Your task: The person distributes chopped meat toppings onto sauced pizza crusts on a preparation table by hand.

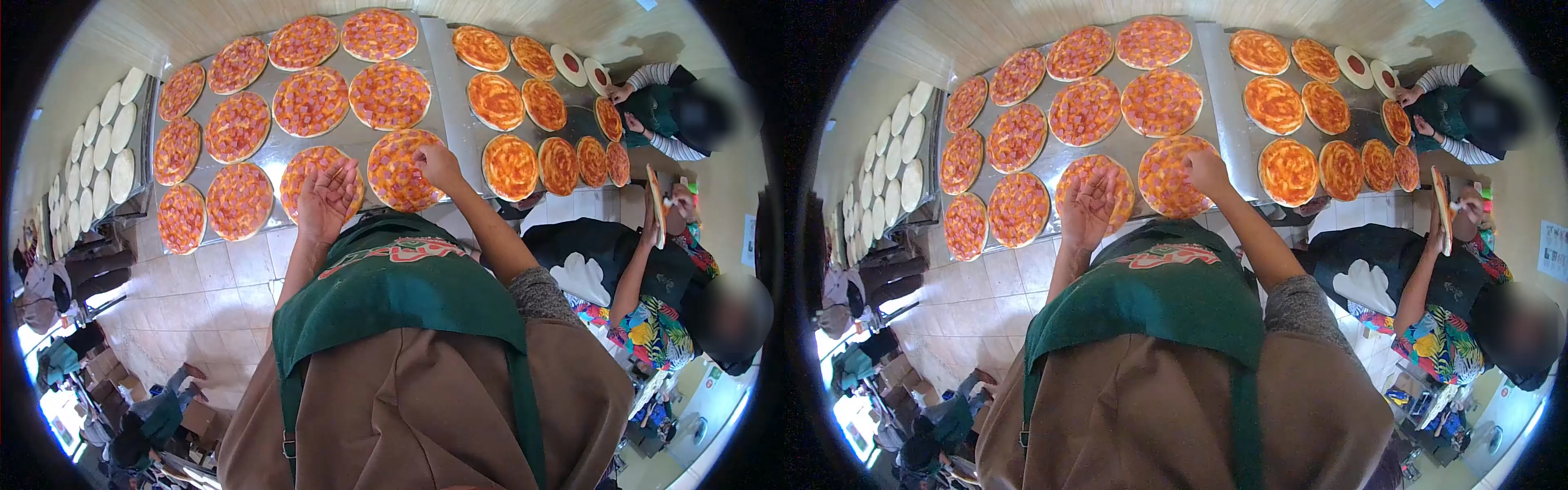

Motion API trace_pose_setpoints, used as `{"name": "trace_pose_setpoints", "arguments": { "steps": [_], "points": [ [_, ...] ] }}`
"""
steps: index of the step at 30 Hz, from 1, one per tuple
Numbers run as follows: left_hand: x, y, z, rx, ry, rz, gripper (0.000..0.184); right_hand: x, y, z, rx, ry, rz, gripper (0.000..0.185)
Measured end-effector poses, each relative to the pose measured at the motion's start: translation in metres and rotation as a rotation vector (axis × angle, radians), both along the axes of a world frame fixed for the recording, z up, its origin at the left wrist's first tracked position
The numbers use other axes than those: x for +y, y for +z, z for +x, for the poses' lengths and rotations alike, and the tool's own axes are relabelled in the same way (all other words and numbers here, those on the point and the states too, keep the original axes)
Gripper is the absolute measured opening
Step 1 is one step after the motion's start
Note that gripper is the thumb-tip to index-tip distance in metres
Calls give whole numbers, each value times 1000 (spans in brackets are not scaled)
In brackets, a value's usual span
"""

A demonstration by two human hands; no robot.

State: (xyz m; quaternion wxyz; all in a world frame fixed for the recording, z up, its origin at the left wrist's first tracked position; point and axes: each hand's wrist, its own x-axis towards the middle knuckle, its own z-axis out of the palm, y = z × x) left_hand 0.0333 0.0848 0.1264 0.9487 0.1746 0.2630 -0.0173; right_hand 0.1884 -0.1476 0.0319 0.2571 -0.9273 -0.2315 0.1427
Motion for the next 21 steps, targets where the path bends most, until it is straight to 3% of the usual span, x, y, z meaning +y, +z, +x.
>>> {"name": "trace_pose_setpoints", "arguments": {
  "steps": [6, 9, 11, 15, 16, 21],
  "points": [
    [13, 2, 0, 8, -4, 43, 55, 7, 1, 2, -99, 88, -87, 11],
    [13, -2, 5, -28, -37, 40, 59, 14, 1, 0, -438, 22, 98, 13],
    [9, 1, 12, -66, -68, 20, 61, 25, 19, -5, -462, -22, 233, 12],
    [-9, 2, 26, -39, -121, -53, 70, 56, 85, -48, -123, 4, 580, 20],
    [-4, -33, 27, -91, -186, -48, 79, 62, 95, -58, -118, 48, 587, 20],
    [-36, -8, 52, -108, -290, -87, 91, 59, 110, -77, -102, 69, 545, 25]
  ]
}}
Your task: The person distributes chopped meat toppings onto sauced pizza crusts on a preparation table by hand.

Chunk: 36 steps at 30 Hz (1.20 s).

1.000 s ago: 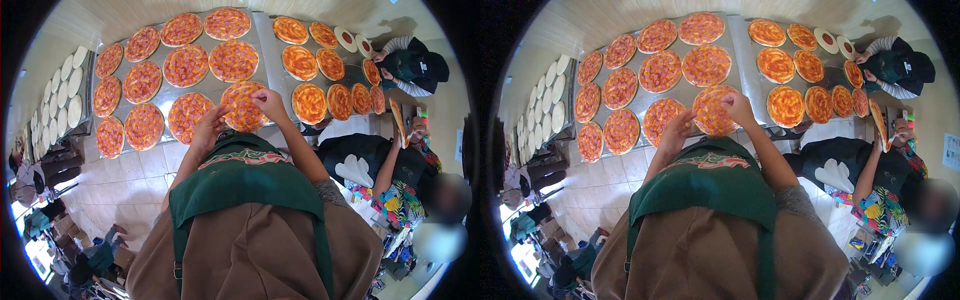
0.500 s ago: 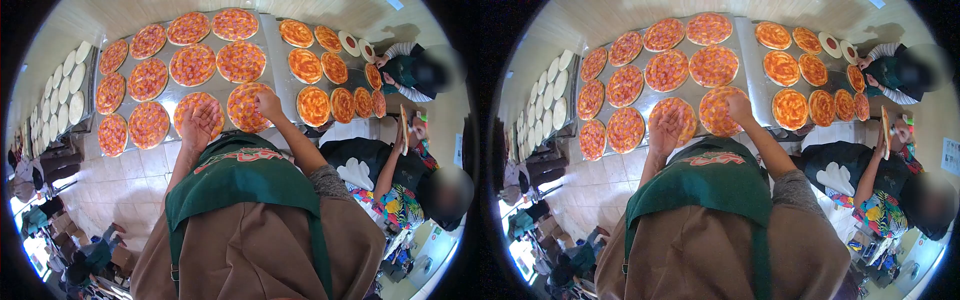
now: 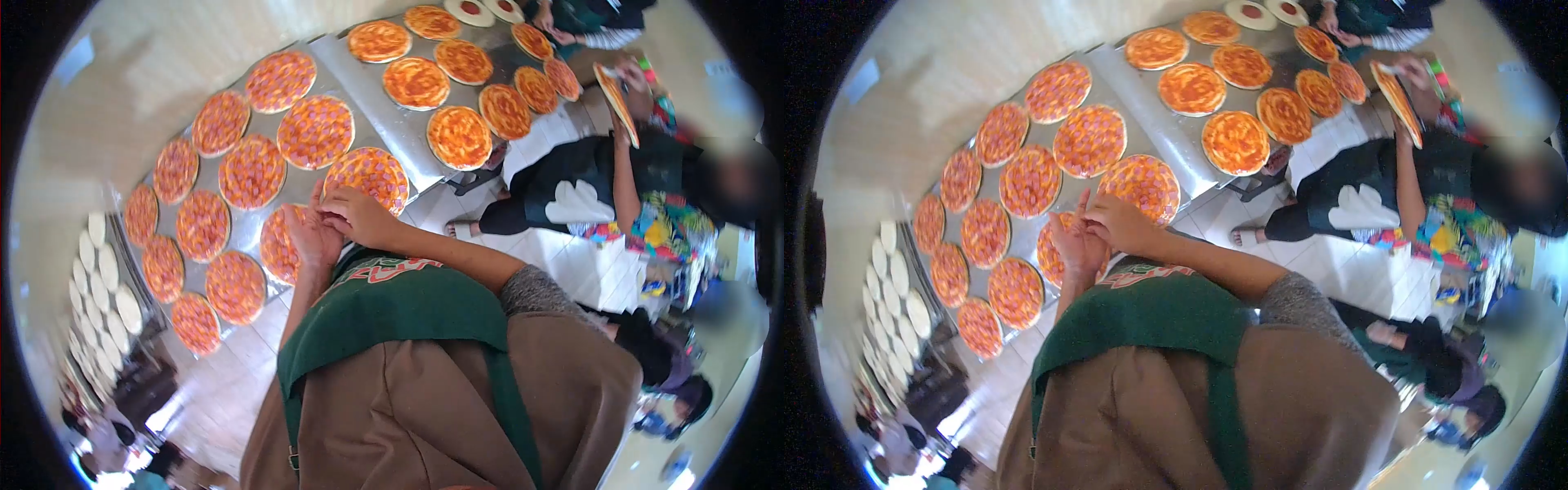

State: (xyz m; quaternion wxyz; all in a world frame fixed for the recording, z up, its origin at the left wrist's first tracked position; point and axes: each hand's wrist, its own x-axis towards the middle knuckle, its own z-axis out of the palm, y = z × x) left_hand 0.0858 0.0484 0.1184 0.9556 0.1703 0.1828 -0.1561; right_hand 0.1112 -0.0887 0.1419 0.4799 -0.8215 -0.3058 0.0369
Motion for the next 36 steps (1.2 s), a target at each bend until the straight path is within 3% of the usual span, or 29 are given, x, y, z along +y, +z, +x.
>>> {"name": "trace_pose_setpoints", "arguments": {
  "steps": [7, 10, 12, 16, 20, 22, 24, 26, 30, 36],
  "points": [
    [-51, -4, 28, 57, -25, -24, 86, -49, 0, 7, 166, -214, 17, 19],
    [-70, -11, 40, 87, -60, 48, 84, -108, -37, 20, 669, -348, 383, 18],
    [-76, -12, 47, -14, -130, -23, 90, -163, -29, 22, 857, -640, 513, 20],
    [-90, -10, 55, -1, -122, -35, 86, -294, -91, 21, 882, -1229, 957, 23],
    [-117, -16, 64, 65, -66, -22, 80, -390, -160, 36, 842, -1466, 917, 19],
    [-137, -14, 70, 75, -19, -57, 77, -442, -238, 43, 885, -1273, 655, 20],
    [-160, -18, 75, 59, 25, -77, 75, -482, -313, 59, 944, -1175, 38, 22],
    [-179, -29, 81, 16, 63, -70, 73, -467, -295, 81, 890, -1218, 102, 25],
    [-210, -33, 91, -1, 138, 74, 69, -468, -328, 126, 974, -1255, 94, 25],
    [-221, -50, 96, 6, 153, 150, 67, -472, -371, 162, 1104, -1372, 401, 25]
  ]
}}
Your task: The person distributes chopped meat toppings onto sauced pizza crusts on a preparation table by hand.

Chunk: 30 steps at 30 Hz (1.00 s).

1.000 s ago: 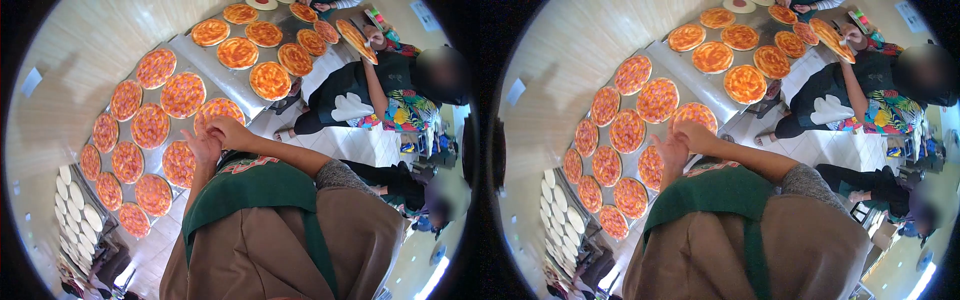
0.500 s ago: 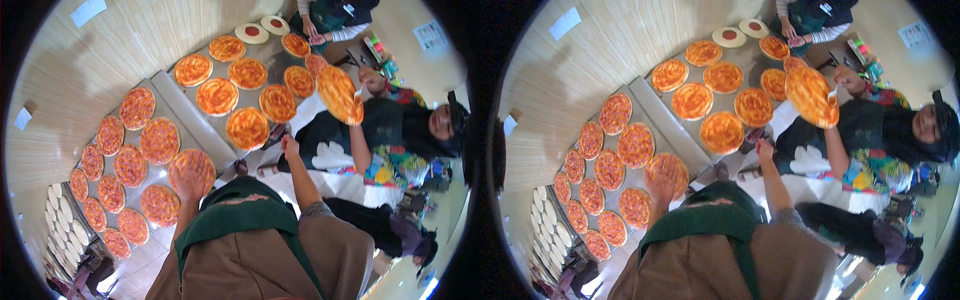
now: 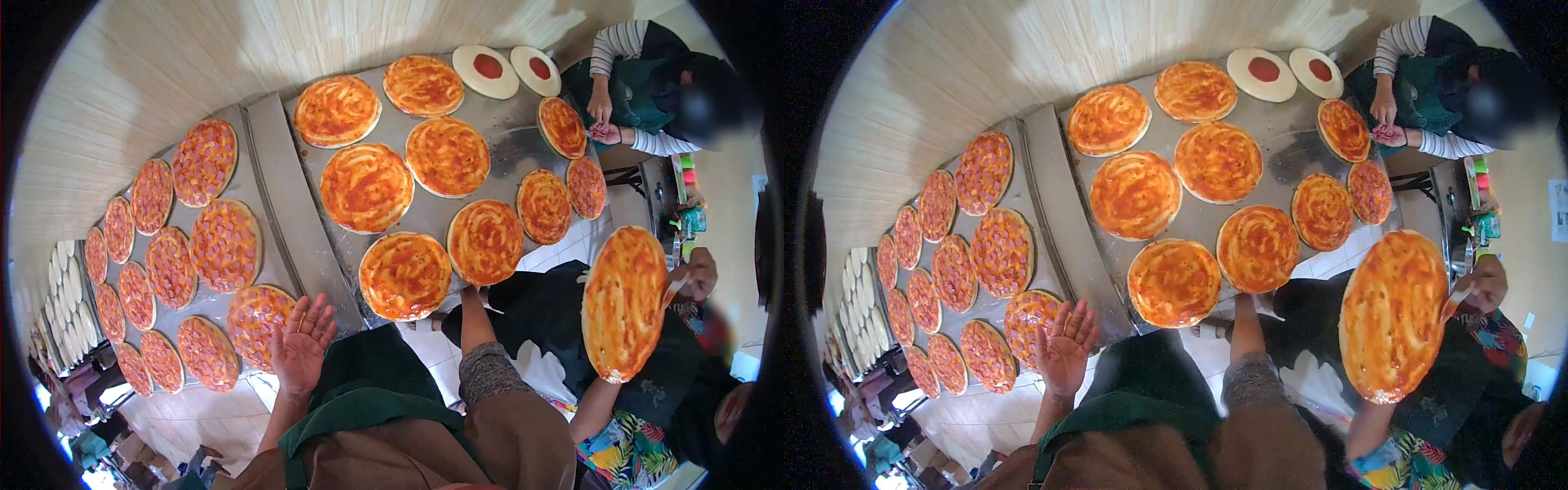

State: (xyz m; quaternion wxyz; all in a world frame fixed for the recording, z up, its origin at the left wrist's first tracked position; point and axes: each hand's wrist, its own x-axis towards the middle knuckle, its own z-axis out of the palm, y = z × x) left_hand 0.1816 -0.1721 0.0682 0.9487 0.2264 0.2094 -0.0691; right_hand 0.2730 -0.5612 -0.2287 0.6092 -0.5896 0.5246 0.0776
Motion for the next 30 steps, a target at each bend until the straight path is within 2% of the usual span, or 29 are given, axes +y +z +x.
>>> {"name": "trace_pose_setpoints", "arguments": {
  "steps": [5, 11, 23, 30],
  "points": [
    [3, -9, 8, 25, 47, 1, 66, 14, -16, 3, -55, -218, 126, 25],
    [6, -9, 14, 28, -12, 77, 66, 20, -21, -6, -89, -355, 202, 25],
    [0, -19, 12, 89, -103, 101, 65, 9, -22, -6, -112, -384, 254, 24],
    [-3, -6, 17, 73, -178, 143, 68, 4, -14, -1, -95, -348, 275, 25]
  ]
}}
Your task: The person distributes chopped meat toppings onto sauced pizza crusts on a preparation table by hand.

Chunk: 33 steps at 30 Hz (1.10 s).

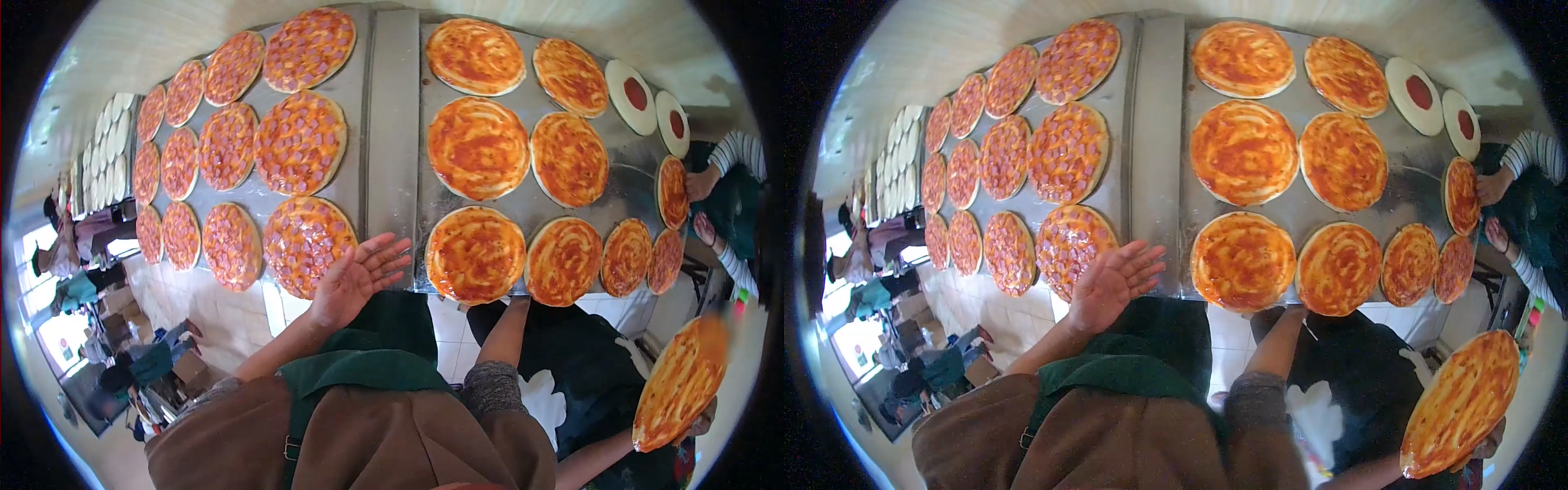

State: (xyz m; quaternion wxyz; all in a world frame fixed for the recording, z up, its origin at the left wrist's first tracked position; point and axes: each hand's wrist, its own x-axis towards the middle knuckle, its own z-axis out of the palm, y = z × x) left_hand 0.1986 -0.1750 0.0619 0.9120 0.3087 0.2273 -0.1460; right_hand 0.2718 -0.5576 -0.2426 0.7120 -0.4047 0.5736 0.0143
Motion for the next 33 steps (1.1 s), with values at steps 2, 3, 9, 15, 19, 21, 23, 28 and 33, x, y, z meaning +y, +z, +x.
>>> {"name": "trace_pose_setpoints", "arguments": {
  "steps": [2, 3, 9, 15, 19, 21, 23, 28, 33],
  "points": [
    [-2, 2, 1, 11, -24, 3, 69, -1, -3, 0, -4, 0, 6, 25],
    [-3, 2, 1, 20, -31, 2, 70, -1, -2, 0, -3, -5, 7, 25],
    [-9, -2, -4, 43, -51, 15, 74, 0, -4, -2, -7, -19, 22, 25],
    [-16, -2, -4, 30, -76, 16, 75, 2, -4, 0, -12, -30, 45, 25],
    [-21, -4, -6, 42, -84, 8, 74, 3, -2, 1, -21, -40, 55, 25],
    [-23, -3, -6, 37, -81, 8, 73, 5, -1, 1, -24, -47, 68, 25],
    [-24, -2, -5, 37, -75, 13, 72, 5, 1, 1, -31, -58, 74, 25],
    [-30, 0, -3, 56, -72, -16, 69, 8, 9, 1, -52, -131, 95, 25],
    [-33, 2, -4, 73, -46, -63, 62, 12, 48, -10, -93, -232, 166, 25]
  ]
}}
